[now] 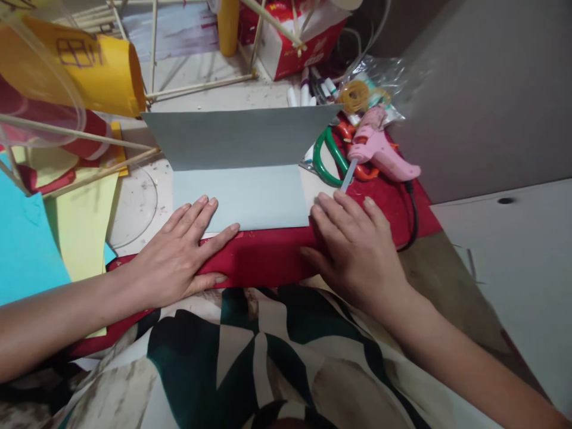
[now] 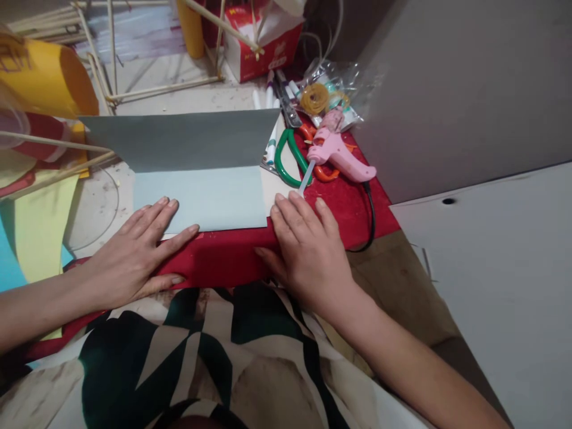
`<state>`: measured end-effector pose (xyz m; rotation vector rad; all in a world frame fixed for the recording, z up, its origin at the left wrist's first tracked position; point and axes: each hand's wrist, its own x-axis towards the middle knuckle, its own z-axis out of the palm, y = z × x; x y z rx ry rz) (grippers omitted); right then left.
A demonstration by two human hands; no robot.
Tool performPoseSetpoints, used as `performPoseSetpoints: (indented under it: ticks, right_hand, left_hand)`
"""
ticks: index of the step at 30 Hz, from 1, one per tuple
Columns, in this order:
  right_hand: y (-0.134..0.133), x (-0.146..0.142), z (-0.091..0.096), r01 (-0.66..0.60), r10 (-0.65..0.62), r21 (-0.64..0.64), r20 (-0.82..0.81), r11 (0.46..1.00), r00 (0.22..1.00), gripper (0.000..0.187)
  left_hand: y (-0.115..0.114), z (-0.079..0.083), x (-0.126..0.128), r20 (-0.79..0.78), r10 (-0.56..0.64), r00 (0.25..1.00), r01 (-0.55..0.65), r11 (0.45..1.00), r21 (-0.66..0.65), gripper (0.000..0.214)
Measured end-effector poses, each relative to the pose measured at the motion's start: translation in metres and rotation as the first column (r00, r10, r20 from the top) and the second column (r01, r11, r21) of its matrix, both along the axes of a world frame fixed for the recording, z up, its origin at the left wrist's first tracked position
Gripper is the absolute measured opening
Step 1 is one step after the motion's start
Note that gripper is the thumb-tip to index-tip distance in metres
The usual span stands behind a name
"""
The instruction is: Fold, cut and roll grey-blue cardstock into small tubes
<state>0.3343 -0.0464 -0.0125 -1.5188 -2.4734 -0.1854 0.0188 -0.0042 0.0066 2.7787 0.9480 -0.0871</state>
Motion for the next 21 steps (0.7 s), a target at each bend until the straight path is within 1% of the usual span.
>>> performPoseSetpoints:
  ticks: [3,5,9,13,17,21]
  right_hand:
    - [0.0,0.003,0.003,0.008,-0.002,0.083,-0.08,0.997,0.997,0.048]
    - [0.002,0.0,0.004,-0.007,0.018,0.114,-0.094,0.993,0.995,0.044]
    - [0.012,-0.009,0.002,-0.061,0.071,0.147,-0.061,0.987,0.996,0.033]
    - [0.024,-0.013,-0.001,-0.129,0.128,0.2,0.015,0.971,0.992,0.022]
    - [0.032,-0.012,-0.006,-0.223,0.221,0.245,0.037,0.944,0.975,0.021]
    - [0.038,-0.011,-0.007,-0.271,0.297,0.308,-0.039,0.912,0.954,0.024]
  left_hand:
    - [0.0,-0.001,-0.001,0.013,-0.005,1.0,0.005,1.0,0.019,0.074]
    - [0.001,-0.001,-0.001,0.028,0.0,1.0,-0.001,1.0,0.027,0.074]
    - [0.001,-0.002,-0.003,0.055,0.009,0.998,-0.01,1.0,0.023,0.073]
    - [0.001,-0.002,-0.004,0.06,0.012,0.998,-0.013,1.0,0.025,0.073]
    - [0.003,-0.004,-0.006,0.076,0.018,0.997,-0.019,1.0,0.02,0.071]
    - [0.006,-0.005,-0.01,0.137,0.058,0.989,-0.061,0.998,0.016,0.066]
